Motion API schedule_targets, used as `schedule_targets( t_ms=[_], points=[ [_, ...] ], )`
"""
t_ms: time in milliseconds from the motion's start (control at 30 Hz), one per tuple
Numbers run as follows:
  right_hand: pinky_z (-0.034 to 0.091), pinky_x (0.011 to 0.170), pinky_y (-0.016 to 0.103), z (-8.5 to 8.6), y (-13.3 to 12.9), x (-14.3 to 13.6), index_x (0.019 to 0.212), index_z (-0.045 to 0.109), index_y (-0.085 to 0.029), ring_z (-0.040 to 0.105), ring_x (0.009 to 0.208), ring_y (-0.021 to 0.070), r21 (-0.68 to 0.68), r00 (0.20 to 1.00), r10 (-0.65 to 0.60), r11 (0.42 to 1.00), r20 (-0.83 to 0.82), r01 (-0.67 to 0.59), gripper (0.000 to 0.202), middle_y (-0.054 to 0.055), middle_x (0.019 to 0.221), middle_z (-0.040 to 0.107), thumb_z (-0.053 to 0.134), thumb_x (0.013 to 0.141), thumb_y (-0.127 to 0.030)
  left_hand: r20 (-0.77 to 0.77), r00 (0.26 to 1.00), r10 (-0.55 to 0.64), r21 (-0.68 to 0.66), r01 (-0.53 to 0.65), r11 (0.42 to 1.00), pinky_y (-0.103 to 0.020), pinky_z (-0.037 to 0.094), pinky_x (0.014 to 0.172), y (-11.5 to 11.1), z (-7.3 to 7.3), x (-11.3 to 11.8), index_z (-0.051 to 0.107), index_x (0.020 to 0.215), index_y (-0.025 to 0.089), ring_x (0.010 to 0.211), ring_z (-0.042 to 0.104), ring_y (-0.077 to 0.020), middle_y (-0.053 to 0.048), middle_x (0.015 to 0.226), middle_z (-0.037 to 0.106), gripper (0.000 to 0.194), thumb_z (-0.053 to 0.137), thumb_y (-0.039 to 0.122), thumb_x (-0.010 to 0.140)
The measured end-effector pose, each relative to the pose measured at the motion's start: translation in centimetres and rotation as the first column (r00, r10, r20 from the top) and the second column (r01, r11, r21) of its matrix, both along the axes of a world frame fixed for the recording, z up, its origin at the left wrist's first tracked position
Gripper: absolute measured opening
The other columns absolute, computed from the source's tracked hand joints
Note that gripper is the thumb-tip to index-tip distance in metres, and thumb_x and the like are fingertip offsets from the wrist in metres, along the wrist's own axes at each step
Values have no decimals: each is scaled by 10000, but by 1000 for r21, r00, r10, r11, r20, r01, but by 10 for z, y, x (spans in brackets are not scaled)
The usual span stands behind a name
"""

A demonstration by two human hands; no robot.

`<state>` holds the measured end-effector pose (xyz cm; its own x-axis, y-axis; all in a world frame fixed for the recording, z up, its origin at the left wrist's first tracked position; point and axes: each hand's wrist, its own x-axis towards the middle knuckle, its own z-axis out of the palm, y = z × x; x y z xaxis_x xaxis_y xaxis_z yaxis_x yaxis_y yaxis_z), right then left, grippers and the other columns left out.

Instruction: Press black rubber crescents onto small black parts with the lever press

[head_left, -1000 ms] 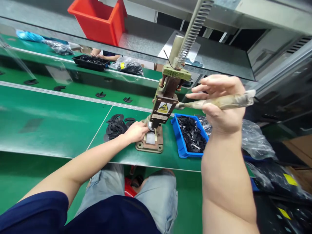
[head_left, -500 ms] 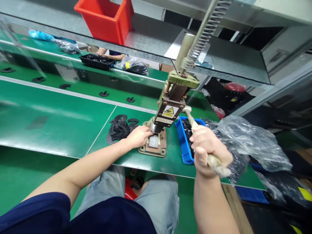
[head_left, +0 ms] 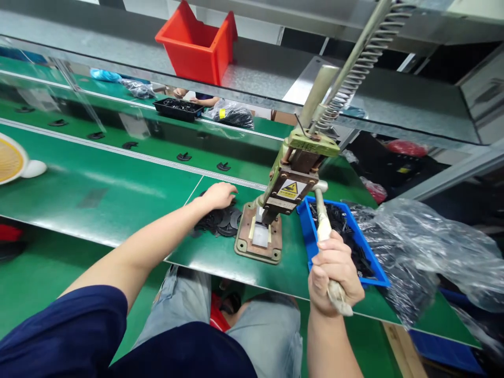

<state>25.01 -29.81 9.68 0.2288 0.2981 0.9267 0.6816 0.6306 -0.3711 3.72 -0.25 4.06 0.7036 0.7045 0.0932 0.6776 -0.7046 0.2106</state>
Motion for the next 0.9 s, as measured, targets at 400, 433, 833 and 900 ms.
schedule_targets(
  t_ms=[400, 433, 833, 900],
  points=[
    [530, 1066, 642, -1, 1, -1, 679, 594, -221, 668, 873, 189, 14, 1000, 4, 1000, 6, -4, 223, -35, 712, 637, 684, 879, -264, -316, 949, -1, -280, -93, 955, -293, 522, 979, 49, -7, 18, 753, 1245, 205, 1175, 704, -288, -125, 1272, 761, 555, 864, 362, 724],
    [531, 1066, 644, -1, 2, -1, 677, 592, -221, 669, 872, 190, 18, 1000, 4, 1000, 4, -5, 225, -37, 708, 635, 683, 878, -263, -300, 954, -8, -291, -83, 953, -286, 524, 955, 49, -5, 16, 760, 1211, 200, 1142, 712, -280, -120, 1236, 772, 513, 853, 368, 735],
    [540, 1066, 649, -2, 2, -3, 669, 571, -236, 677, 859, 206, 20, 1000, 7, 1000, -24, -6, 234, -35, 680, 613, 683, 871, -274, 400, 808, 432, -847, 146, 512, -212, 516, 586, -59, -6, 21, 575, 857, 176, 580, 633, -103, -11, 700, 659, 301, 580, 425, 1028],
    [537, 1070, 650, -2, 2, -4, 679, 578, -241, 672, 870, 211, 17, 1000, 15, 1000, -24, -15, 219, -31, 689, 617, 685, 868, -268, 401, 772, 493, -898, 225, 378, -220, 564, 620, -80, -10, 28, 547, 885, 171, 611, 683, -113, -20, 703, 680, 257, 649, 373, 1007]
  ],
)
